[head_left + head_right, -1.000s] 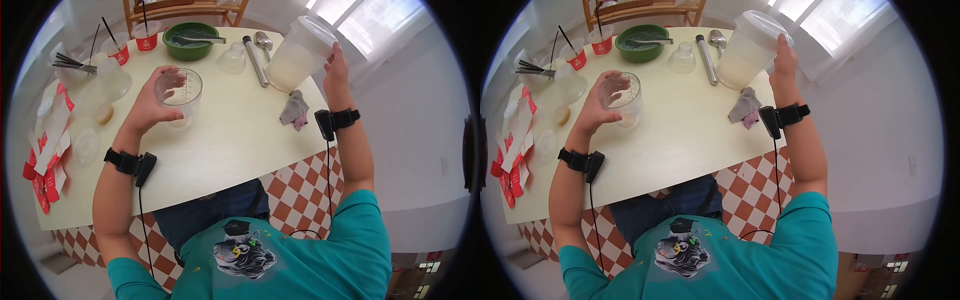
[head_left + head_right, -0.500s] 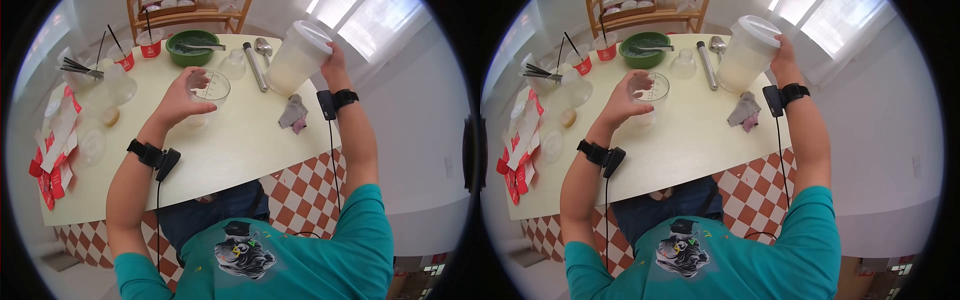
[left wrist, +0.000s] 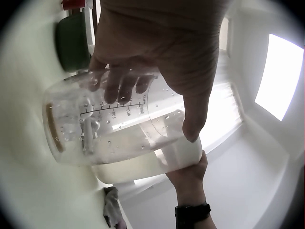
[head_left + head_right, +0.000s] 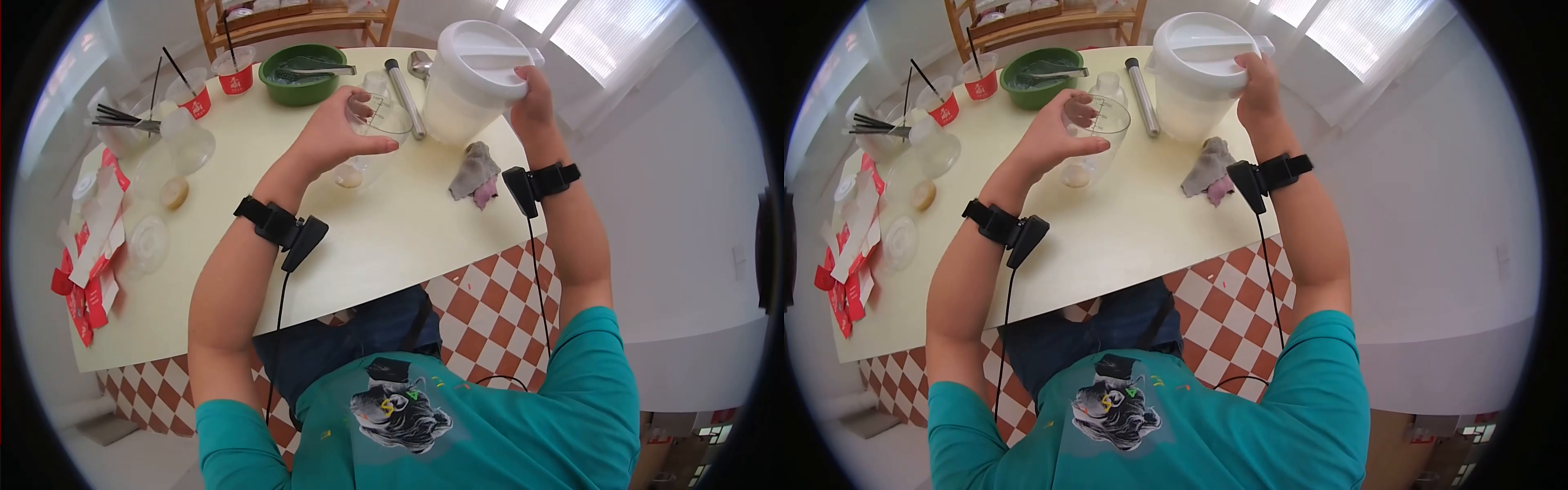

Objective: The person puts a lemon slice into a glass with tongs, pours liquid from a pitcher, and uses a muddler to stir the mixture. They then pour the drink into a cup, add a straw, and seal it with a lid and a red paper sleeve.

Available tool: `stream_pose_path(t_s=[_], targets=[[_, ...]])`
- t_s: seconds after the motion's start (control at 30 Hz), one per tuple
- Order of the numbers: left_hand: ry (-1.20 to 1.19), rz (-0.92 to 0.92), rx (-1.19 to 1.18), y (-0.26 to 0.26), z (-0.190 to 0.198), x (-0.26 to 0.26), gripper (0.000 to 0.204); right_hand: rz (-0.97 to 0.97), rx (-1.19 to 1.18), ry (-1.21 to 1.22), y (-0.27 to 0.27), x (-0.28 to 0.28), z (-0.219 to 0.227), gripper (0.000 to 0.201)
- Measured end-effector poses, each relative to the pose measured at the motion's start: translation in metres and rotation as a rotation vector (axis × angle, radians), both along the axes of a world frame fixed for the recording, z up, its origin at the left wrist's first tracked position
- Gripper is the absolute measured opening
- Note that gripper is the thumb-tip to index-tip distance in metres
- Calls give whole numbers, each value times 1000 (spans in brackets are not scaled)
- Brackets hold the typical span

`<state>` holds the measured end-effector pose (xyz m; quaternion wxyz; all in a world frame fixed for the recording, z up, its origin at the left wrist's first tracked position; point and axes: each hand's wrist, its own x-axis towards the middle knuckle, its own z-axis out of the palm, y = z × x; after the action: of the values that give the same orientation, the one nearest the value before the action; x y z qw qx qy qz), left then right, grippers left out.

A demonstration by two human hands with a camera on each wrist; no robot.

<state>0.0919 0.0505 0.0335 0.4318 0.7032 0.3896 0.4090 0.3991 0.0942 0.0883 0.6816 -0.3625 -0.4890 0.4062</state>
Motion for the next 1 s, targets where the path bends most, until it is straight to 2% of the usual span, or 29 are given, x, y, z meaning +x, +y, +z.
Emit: stream_pose_path(t_s=[0.13, 0.23, 0.3, 0.4, 0.43, 0.5, 0.6, 0.83, 0.93, 1.0], targets=[[33, -13, 16, 0, -4, -3, 92, 9, 49, -33, -15, -18, -2, 39], [28, -47, 10, -4, -6, -5, 93, 4, 62, -152, -25, -30, -2, 43], [45, -73, 7, -7, -6, -5, 84, 51, 95, -223, -30, -38, 0, 45], [86, -80, 26, -10, -6, -8, 84, 57, 80, -301, -35, -43, -2, 50], [84, -78, 18, -10, -6, -10, 84, 60, 72, -301, -35, -45, -3, 50], [84, -93, 27, -11, -7, -12, 92, 88, 117, -339, -37, -47, -5, 37], [126, -100, 35, -13, -4, -17, 92, 99, 128, -342, -40, -53, -5, 46], [174, -113, 61, -16, -1, -23, 94, 145, 136, -532, -36, -49, -17, 45], [204, -112, 60, -18, -1, -25, 94, 142, 143, -601, -46, -63, -12, 43], [227, -112, 73, -19, -1, -25, 94, 11, 325, -651, -62, -86, -1, 47]])
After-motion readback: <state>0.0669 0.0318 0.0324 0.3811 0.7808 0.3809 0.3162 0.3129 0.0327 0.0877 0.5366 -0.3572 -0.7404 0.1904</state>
